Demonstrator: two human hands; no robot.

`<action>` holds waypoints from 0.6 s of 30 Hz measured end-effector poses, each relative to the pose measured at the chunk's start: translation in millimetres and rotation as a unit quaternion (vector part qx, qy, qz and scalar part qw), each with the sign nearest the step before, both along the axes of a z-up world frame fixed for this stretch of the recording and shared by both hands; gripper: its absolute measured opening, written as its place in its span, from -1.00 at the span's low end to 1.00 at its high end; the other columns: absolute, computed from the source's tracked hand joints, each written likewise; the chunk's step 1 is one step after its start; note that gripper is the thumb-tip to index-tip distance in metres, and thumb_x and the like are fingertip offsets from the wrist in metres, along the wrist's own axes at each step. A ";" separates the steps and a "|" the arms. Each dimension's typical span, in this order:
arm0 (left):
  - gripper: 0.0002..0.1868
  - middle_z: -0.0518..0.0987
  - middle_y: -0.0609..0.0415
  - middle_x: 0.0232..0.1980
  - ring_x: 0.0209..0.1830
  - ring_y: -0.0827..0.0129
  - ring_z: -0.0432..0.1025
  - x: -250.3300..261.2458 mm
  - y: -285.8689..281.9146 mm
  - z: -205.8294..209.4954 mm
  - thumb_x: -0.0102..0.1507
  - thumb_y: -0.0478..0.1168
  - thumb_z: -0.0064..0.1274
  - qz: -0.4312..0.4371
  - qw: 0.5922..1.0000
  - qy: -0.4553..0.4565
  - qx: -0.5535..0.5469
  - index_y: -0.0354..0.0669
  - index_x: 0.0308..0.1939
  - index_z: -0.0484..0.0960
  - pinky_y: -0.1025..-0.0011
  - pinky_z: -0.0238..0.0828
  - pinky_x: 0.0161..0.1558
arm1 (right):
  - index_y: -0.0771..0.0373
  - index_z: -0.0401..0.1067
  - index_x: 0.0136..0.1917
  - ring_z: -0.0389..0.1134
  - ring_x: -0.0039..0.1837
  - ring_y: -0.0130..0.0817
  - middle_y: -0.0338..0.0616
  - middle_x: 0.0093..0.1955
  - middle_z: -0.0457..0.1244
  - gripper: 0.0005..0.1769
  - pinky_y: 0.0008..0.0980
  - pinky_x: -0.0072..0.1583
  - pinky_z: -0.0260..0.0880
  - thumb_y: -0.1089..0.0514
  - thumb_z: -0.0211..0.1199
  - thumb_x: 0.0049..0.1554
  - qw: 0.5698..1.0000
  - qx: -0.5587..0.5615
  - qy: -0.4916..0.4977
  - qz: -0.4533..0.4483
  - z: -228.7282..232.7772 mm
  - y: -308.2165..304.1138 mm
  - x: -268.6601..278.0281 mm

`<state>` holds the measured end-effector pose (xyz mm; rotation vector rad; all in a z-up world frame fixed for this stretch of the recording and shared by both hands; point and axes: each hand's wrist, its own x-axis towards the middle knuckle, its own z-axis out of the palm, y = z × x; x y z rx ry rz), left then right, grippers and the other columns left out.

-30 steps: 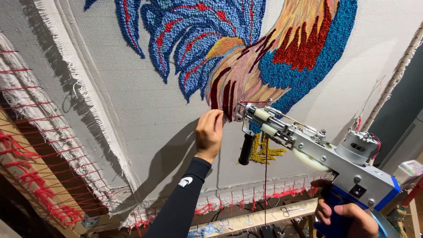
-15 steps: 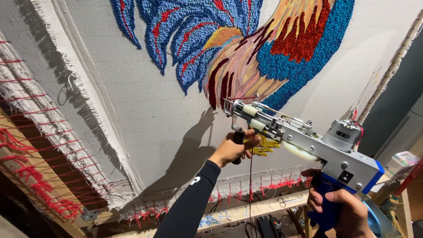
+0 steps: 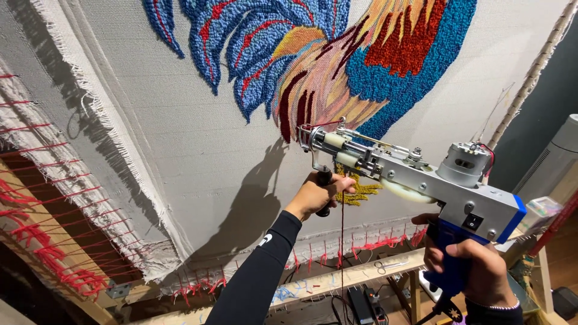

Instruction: The person uses a tufting gun to create a rug featuring a rooster design.

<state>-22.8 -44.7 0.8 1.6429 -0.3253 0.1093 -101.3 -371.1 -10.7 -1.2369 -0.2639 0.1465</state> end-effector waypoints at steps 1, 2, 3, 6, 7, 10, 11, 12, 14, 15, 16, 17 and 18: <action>-0.65 0.75 0.19 -0.21 -0.61 0.58 0.37 0.3 0.0 -0.1 0.30 0.03 0.17 0.001 1.000 0.000 0.000 -0.17 -0.06 0.77 0.55 0.41 -0.50 | 0.61 0.32 0.26 0.12 -0.31 -0.24 -0.04 -0.38 0.15 -0.30 -0.27 -0.22 0.18 0.15 0.01 -0.11 1.000 0.000 0.000 0.001 -2.0 -1.5 1.1; -0.66 0.75 0.19 -0.21 -0.61 0.58 0.38 0.5 -0.4 -0.5 0.29 0.01 0.18 -0.009 1.000 -0.002 0.000 -0.17 -0.09 0.78 0.54 0.41 -0.49 | 0.61 0.32 0.23 0.12 -0.31 -0.25 -0.04 -0.38 0.15 -0.32 -0.27 -0.21 0.19 0.15 0.01 -0.11 1.000 0.006 -0.004 0.009 -4.4 -3.4 1.8; -0.68 0.74 0.20 -0.21 -0.60 0.58 0.38 0.8 -0.8 -1.1 0.29 0.00 0.18 -0.018 1.000 -0.003 -0.001 -0.17 -0.13 0.79 0.53 0.42 -0.49 | 0.61 0.33 0.21 0.13 -0.31 -0.25 -0.04 -0.38 0.15 -0.33 -0.28 -0.21 0.20 0.15 0.01 -0.11 1.000 0.013 -0.008 0.017 -6.8 -5.3 2.5; -0.67 0.73 0.21 -0.23 -0.62 0.55 0.39 -4.5 -2.2 2.6 0.28 0.02 0.18 -0.018 1.000 0.009 -0.011 -0.18 -0.16 0.79 0.51 0.40 -0.51 | 0.57 0.28 0.10 0.13 -0.30 -0.23 -0.01 -0.35 0.15 -0.47 -0.25 -0.21 0.20 0.18 0.01 -0.09 1.000 0.027 -0.006 -0.004 -8.2 -6.7 3.0; -0.67 0.73 0.21 -0.23 -0.62 0.55 0.39 -5.5 -1.8 2.7 0.28 0.02 0.18 -0.018 1.000 0.008 -0.011 -0.18 -0.16 0.79 0.51 0.40 -0.51 | 0.57 0.28 0.10 0.13 -0.30 -0.23 -0.01 -0.35 0.15 -0.47 -0.25 -0.21 0.20 0.18 0.01 -0.09 1.000 0.027 -0.006 -0.003 -8.0 -6.6 2.9; -0.64 0.72 0.21 -0.24 -0.61 0.54 0.40 -4.9 -1.2 2.8 0.29 0.04 0.15 -0.024 1.000 0.013 0.006 -0.19 -0.17 0.78 0.52 0.40 -0.50 | 0.51 0.27 0.03 0.14 -0.32 -0.21 -0.02 -0.35 0.15 -0.54 -0.26 -0.23 0.19 0.18 0.01 -0.10 0.999 0.032 0.002 0.020 -8.2 -7.5 5.0; -0.65 0.72 0.22 -0.23 -0.61 0.54 0.41 -3.5 -0.8 1.3 0.29 0.04 0.15 -0.026 0.999 0.017 0.007 -0.18 -0.17 0.78 0.52 0.41 -0.49 | 0.49 0.26 0.03 0.14 -0.31 -0.21 -0.02 -0.34 0.14 -0.56 -0.25 -0.23 0.19 0.18 0.01 -0.10 0.999 0.034 0.007 0.017 -9.8 -8.2 6.0; -0.65 0.73 0.22 -0.22 -0.60 0.54 0.42 -1.4 -0.4 0.6 0.28 0.04 0.15 -0.028 0.999 0.021 0.007 -0.17 -0.16 0.77 0.52 0.41 -0.49 | 0.46 0.24 0.03 0.14 -0.31 -0.20 -0.02 -0.34 0.14 -0.58 -0.24 -0.23 0.19 0.19 0.02 -0.09 0.999 0.036 0.010 0.014 -10.9 -8.9 7.6; -0.66 0.73 0.20 -0.23 -0.60 0.53 0.42 1.8 0.2 -1.0 0.29 0.03 0.15 -0.030 0.999 0.015 0.007 -0.18 -0.16 0.78 0.52 0.42 -0.48 | 0.48 0.23 0.00 0.14 -0.31 -0.20 -0.01 -0.34 0.14 -0.60 -0.24 -0.23 0.19 0.19 0.02 -0.09 0.999 0.032 0.007 0.009 -10.9 -9.1 9.3; -0.67 0.73 0.18 -0.25 -0.59 0.53 0.43 3.1 0.5 -2.7 0.29 0.01 0.15 -0.033 0.999 0.011 0.007 -0.19 -0.17 0.78 0.51 0.43 -0.48 | 0.50 0.22 -0.02 0.14 -0.31 -0.19 0.01 -0.34 0.14 -0.61 -0.23 -0.22 0.19 0.20 0.03 -0.09 1.000 0.027 0.006 0.004 -11.7 -9.4 9.6; -0.67 0.73 0.18 -0.25 -0.59 0.53 0.43 3.4 1.3 -2.6 0.29 0.01 0.15 -0.032 0.999 0.011 0.007 -0.19 -0.17 0.78 0.51 0.43 -0.48 | 0.50 0.22 -0.02 0.14 -0.31 -0.19 0.01 -0.34 0.14 -0.61 -0.23 -0.22 0.19 0.20 0.03 -0.09 1.000 0.027 0.006 0.004 -10.3 -8.2 9.0; -0.68 0.73 0.19 -0.24 -0.58 0.53 0.43 3.7 2.2 -2.4 0.28 0.00 0.15 -0.032 0.999 0.020 0.005 -0.18 -0.16 0.78 0.51 0.43 -0.47 | 0.47 0.24 0.00 0.13 -0.30 -0.20 -0.01 -0.34 0.14 -0.61 -0.23 -0.22 0.19 0.19 0.03 -0.08 0.999 0.034 0.014 0.002 -8.9 -7.0 8.5; -0.69 0.73 0.20 -0.24 -0.57 0.53 0.43 4.3 3.0 -2.1 0.28 -0.02 0.16 -0.033 0.999 0.028 0.003 -0.17 -0.16 0.78 0.52 0.43 -0.45 | 0.45 0.25 0.02 0.13 -0.30 -0.21 -0.02 -0.34 0.13 -0.60 -0.24 -0.22 0.18 0.18 0.03 -0.08 0.999 0.041 0.022 0.000 -7.5 -5.8 8.1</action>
